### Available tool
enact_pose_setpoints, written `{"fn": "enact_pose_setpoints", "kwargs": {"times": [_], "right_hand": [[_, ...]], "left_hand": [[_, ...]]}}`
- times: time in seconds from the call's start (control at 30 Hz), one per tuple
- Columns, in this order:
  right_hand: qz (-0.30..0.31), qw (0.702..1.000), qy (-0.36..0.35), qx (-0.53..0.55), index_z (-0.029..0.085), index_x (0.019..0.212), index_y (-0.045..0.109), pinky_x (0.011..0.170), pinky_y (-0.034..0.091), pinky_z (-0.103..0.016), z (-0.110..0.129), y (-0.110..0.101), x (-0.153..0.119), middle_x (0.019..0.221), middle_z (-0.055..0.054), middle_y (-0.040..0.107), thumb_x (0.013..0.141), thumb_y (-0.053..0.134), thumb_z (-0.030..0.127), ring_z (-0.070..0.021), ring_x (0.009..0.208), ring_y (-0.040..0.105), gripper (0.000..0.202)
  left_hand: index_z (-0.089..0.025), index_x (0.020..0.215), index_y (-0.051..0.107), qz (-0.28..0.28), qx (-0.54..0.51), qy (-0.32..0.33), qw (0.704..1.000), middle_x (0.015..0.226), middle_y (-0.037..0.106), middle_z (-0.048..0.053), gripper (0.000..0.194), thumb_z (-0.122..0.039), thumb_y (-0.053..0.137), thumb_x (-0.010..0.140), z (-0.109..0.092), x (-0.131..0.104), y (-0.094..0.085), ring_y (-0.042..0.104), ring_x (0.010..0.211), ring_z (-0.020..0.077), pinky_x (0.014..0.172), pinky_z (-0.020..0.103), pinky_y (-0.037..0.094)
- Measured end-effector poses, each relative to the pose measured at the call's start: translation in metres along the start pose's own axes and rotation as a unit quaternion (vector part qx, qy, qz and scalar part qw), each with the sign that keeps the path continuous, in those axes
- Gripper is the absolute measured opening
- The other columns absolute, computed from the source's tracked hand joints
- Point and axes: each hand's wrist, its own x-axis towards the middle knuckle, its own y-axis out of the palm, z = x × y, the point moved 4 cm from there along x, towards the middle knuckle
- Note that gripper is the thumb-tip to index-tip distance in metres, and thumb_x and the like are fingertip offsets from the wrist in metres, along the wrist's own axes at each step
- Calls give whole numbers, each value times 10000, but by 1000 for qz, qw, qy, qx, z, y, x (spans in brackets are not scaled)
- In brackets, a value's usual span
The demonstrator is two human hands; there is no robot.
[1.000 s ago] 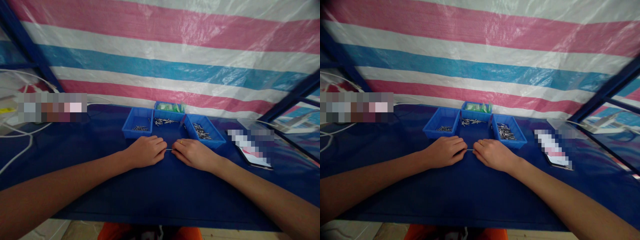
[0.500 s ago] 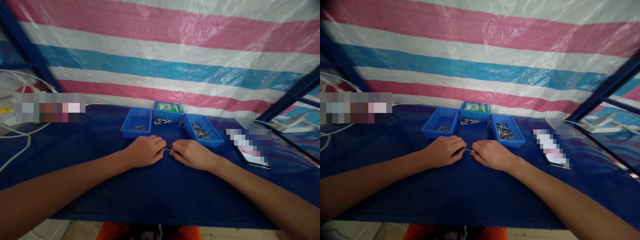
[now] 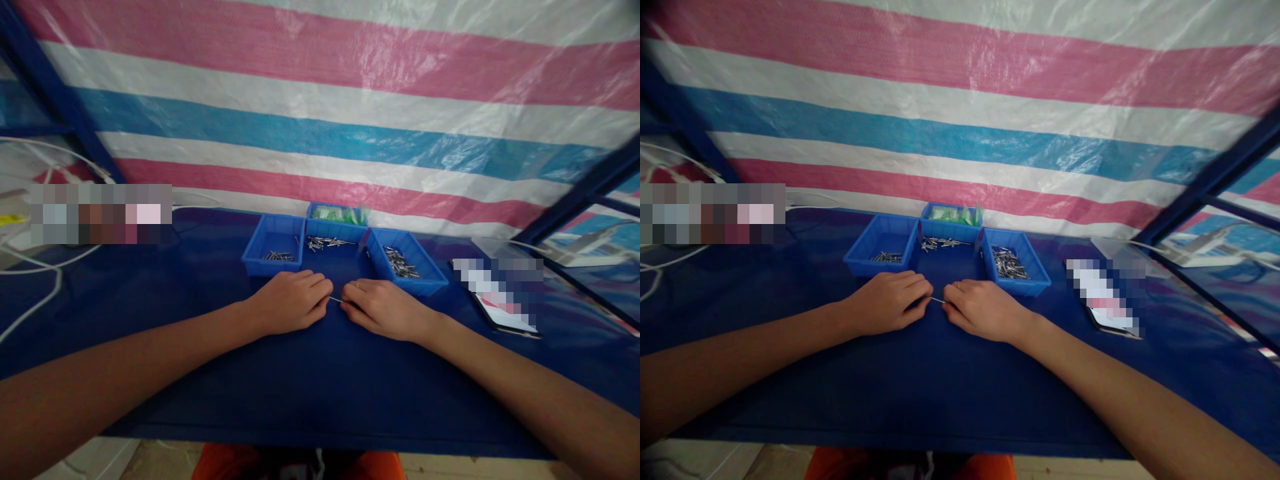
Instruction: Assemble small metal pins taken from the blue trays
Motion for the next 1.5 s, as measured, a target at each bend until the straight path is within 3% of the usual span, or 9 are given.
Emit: {"fn": "enact_pose_setpoints", "kwargs": {"times": [1.07,1.5], "right_hand": [[-6,1000,21,20,171,833,457,592,355,-251,-1,-1,-1,709,-23,547,907,403,277,-141,630,517,140],[-16,1000,13,24,160,846,485,624,374,-259,-1,0,-1,741,-40,548,950,318,257,-142,649,508,220]], "left_hand": [[-176,842,499,0,3,11,1000,793,573,12,132,-225,384,885,-1,0,-1,524,726,143,612,248,374],[-176,845,519,1,-7,-11,1000,800,582,13,158,-250,386,889,0,1,-1,536,740,145,619,252,386]]}}
